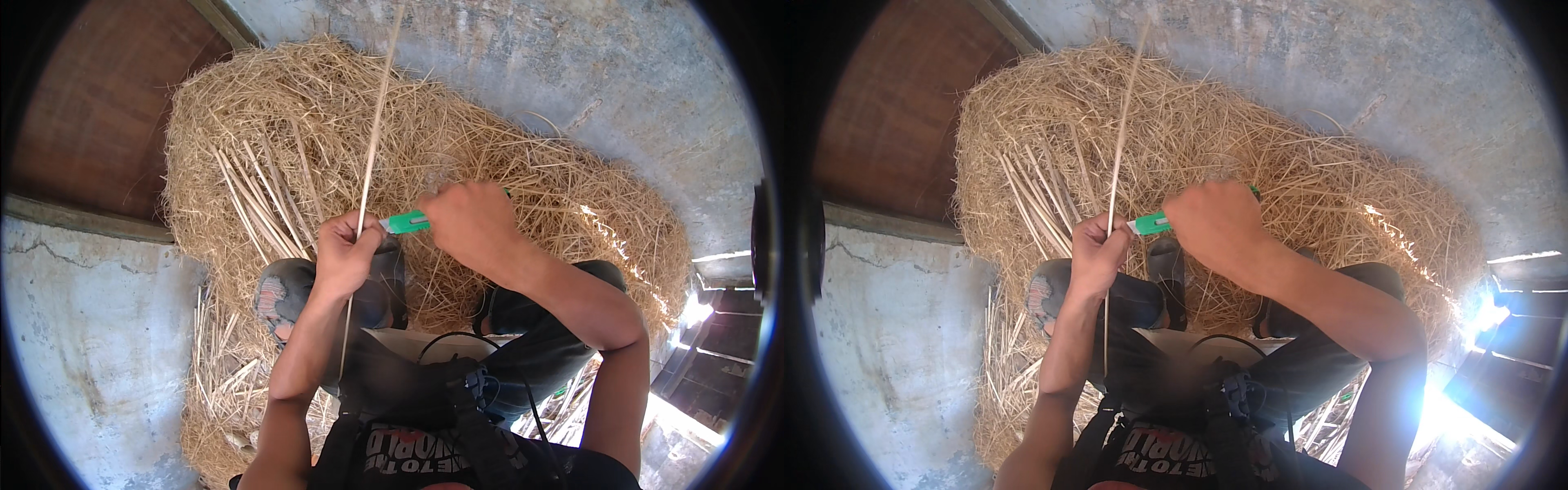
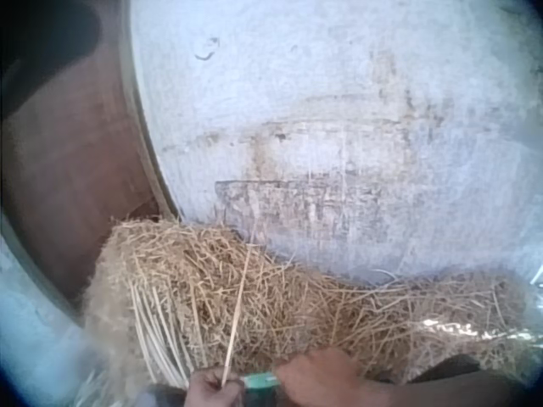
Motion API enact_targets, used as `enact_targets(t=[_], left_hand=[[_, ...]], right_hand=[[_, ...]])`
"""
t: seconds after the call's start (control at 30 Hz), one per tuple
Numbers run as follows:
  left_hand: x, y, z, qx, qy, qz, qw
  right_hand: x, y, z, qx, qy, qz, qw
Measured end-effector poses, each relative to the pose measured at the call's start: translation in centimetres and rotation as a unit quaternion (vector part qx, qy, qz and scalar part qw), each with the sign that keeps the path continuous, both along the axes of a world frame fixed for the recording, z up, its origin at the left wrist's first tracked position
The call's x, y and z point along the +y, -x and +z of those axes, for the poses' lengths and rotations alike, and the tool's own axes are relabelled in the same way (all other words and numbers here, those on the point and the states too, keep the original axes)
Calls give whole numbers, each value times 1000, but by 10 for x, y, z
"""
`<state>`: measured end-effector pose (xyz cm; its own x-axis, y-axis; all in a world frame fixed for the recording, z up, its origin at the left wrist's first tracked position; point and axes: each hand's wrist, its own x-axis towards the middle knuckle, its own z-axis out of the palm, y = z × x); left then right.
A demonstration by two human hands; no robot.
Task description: The person uses a utility knife to strip and thin a long piece of wood while sitting near a pile of straw.
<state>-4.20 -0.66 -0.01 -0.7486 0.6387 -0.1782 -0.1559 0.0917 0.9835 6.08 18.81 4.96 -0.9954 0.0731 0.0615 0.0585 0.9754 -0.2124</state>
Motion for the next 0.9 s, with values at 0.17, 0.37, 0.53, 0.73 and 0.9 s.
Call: enact_targets(t=[0.17, 0.37, 0.53, 0.73, 0.9], left_hand=[[3, -4, 11, 28, -8, 21, 999], [0, 1, 12, 91, 23, 20, 995], [4, -2, 9, 72, 54, -6, 996], [7, -3, 5, 59, 4, -19, 998], [9, -6, 9, 24, 27, -13, 999]], right_hand=[[6, 1, 6, 2, 9, -20, 1000], [14, -4, 9, -24, -4, -23, 999], [8, -8, 18, -26, 21, -16, 999], [6, -7, 12, -25, 19, -10, 999], [5, -8, 12, -39, 33, -12, 999]])
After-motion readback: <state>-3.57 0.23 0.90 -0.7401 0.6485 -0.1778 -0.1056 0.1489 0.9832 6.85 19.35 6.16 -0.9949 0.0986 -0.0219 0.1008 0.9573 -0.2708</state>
